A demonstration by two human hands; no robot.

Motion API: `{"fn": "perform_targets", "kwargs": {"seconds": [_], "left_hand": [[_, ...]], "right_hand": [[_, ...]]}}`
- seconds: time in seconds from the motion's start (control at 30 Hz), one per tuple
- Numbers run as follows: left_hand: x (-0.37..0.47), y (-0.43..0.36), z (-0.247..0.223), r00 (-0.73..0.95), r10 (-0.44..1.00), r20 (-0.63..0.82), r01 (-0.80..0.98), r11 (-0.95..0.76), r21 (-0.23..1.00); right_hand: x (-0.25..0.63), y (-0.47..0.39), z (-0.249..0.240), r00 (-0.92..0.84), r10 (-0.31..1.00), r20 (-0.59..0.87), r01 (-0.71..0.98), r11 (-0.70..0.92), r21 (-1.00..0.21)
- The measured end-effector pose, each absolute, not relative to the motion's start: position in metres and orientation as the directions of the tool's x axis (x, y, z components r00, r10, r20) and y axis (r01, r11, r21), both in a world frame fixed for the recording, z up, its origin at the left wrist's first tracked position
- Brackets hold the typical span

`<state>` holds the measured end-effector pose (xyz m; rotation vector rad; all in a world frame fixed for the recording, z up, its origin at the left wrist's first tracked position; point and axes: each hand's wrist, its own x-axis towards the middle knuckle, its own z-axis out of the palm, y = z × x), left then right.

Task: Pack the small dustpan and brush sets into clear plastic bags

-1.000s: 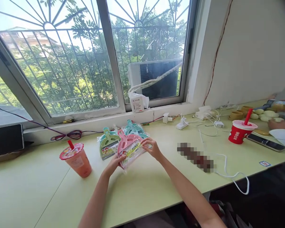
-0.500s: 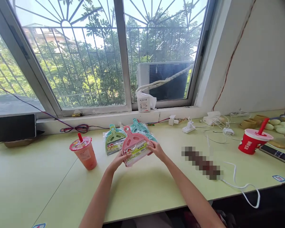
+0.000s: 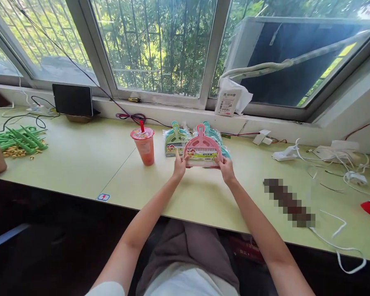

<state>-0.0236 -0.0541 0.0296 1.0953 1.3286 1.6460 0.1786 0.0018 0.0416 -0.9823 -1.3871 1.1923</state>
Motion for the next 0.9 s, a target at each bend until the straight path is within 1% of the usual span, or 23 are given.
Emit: {"fn": "perform_targets", "kwargs": {"seconds": [0.07, 0.1, 0.17, 0.23, 0.3, 0.37, 0.4, 0.47, 0.53, 0.6, 0.7, 0.77, 0.83, 0.9], "left_hand": [[-0.044, -0.049, 0.027, -0.420, 0.898, 0.128, -0.013, -0.147, 0.989], [-0.056, -0.048, 0.027, -0.434, 0.893, 0.120, 0.023, -0.122, 0.992], [-0.078, -0.051, 0.026, -0.474, 0.870, 0.137, 0.118, -0.091, 0.989], [-0.098, -0.057, 0.026, -0.506, 0.846, 0.167, 0.226, -0.056, 0.972], [-0.112, -0.062, 0.026, -0.518, 0.834, 0.191, 0.352, 0.005, 0.936], [-0.121, -0.063, 0.025, -0.528, 0.821, 0.216, 0.504, 0.098, 0.858], [-0.123, -0.061, 0.024, -0.533, 0.813, 0.234, 0.582, 0.150, 0.799], [-0.125, -0.055, 0.021, -0.540, 0.793, 0.282, 0.709, 0.249, 0.660], [-0.123, -0.045, 0.017, -0.535, 0.777, 0.333, 0.782, 0.305, 0.544], [-0.119, -0.036, 0.013, -0.534, 0.778, 0.331, 0.793, 0.327, 0.514], [-0.115, -0.026, 0.009, -0.571, 0.770, 0.285, 0.745, 0.340, 0.574], [-0.114, -0.022, 0.008, -0.605, 0.738, 0.300, 0.713, 0.334, 0.616], [-0.114, -0.020, 0.009, -0.633, 0.696, 0.338, 0.688, 0.307, 0.657], [-0.113, -0.020, 0.009, -0.649, 0.666, 0.367, 0.670, 0.271, 0.691]], "right_hand": [[0.167, 0.003, 0.048, -0.235, 0.949, 0.211, 0.151, 0.250, -0.957], [0.161, 0.004, 0.052, -0.277, 0.935, 0.221, 0.273, 0.297, -0.915], [0.145, 0.008, 0.065, -0.346, 0.912, 0.220, 0.520, 0.382, -0.764], [0.127, 0.013, 0.079, -0.400, 0.891, 0.213, 0.703, 0.448, -0.553], [0.109, 0.019, 0.091, -0.454, 0.865, 0.213, 0.802, 0.501, -0.325], [0.092, 0.026, 0.099, -0.501, 0.839, 0.210, 0.838, 0.531, -0.121], [0.084, 0.031, 0.100, -0.508, 0.836, 0.206, 0.849, 0.527, -0.044], [0.071, 0.042, 0.100, -0.496, 0.849, 0.184, 0.868, 0.492, 0.068], [0.062, 0.053, 0.097, -0.467, 0.875, 0.124, 0.881, 0.450, 0.144], [0.058, 0.060, 0.092, -0.441, 0.895, 0.068, 0.885, 0.422, 0.195], [0.056, 0.062, 0.085, -0.453, 0.888, 0.077, 0.876, 0.427, 0.225], [0.056, 0.058, 0.083, -0.474, 0.872, 0.119, 0.869, 0.441, 0.225], [0.056, 0.050, 0.085, -0.493, 0.849, 0.188, 0.866, 0.457, 0.204], [0.058, 0.036, 0.094, -0.532, 0.797, 0.287, 0.846, 0.512, 0.146]]}}
